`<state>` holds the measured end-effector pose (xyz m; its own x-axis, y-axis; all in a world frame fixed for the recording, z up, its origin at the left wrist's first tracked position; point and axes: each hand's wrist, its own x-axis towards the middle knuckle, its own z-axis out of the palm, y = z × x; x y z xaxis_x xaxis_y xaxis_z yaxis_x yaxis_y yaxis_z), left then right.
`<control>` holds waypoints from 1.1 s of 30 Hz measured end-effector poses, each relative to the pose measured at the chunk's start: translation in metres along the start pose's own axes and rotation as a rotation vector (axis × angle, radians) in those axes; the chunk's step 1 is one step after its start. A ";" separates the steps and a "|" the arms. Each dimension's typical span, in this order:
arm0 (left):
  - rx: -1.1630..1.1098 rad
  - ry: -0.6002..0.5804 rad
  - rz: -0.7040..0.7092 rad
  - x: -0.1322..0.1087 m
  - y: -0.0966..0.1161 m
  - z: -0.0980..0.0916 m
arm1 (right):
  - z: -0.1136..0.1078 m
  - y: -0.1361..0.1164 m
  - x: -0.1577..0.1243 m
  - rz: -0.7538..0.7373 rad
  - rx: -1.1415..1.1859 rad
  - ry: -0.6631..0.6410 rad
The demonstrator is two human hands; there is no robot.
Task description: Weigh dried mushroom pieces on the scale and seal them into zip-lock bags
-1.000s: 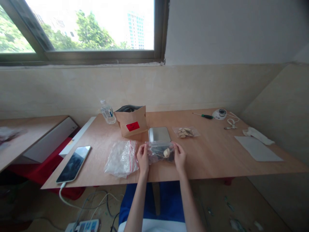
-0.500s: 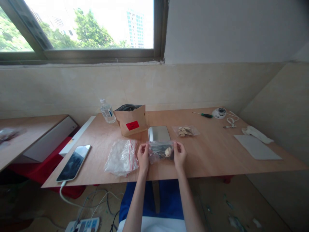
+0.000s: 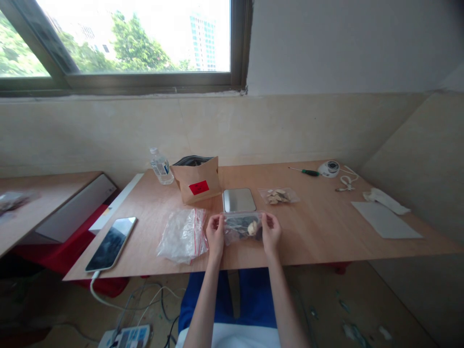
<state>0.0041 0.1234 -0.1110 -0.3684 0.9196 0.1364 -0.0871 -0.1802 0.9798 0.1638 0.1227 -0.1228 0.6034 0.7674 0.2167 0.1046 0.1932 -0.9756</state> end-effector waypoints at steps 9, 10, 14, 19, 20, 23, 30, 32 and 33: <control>-0.057 -0.097 -0.017 -0.001 0.002 0.000 | 0.003 -0.002 -0.002 0.081 0.083 -0.157; -0.057 -0.097 -0.016 0.000 0.001 0.000 | 0.003 -0.002 -0.002 0.084 0.082 -0.160; -0.043 -0.098 -0.002 0.001 -0.002 -0.001 | 0.001 -0.004 -0.002 0.084 0.064 -0.146; 0.000 -0.103 0.009 0.001 -0.002 -0.001 | 0.000 -0.005 -0.001 0.092 0.043 -0.125; 0.005 -0.105 0.009 0.001 -0.002 -0.001 | 0.000 -0.005 -0.001 0.091 0.042 -0.121; 0.017 -0.113 0.012 0.000 -0.005 -0.001 | 0.000 -0.003 -0.002 0.088 0.047 -0.112; 0.036 -0.091 0.029 0.001 -0.011 0.000 | 0.002 -0.001 -0.002 0.072 0.055 -0.112; 0.031 -0.097 0.026 0.001 -0.007 0.001 | 0.001 -0.001 -0.002 0.077 0.070 -0.112; 0.027 -0.103 0.024 0.001 -0.005 0.001 | 0.001 -0.002 -0.002 0.082 0.082 -0.118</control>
<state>0.0052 0.1253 -0.1157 -0.2729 0.9463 0.1731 -0.0541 -0.1948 0.9793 0.1618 0.1215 -0.1217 0.5101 0.8480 0.1437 -0.0092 0.1724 -0.9850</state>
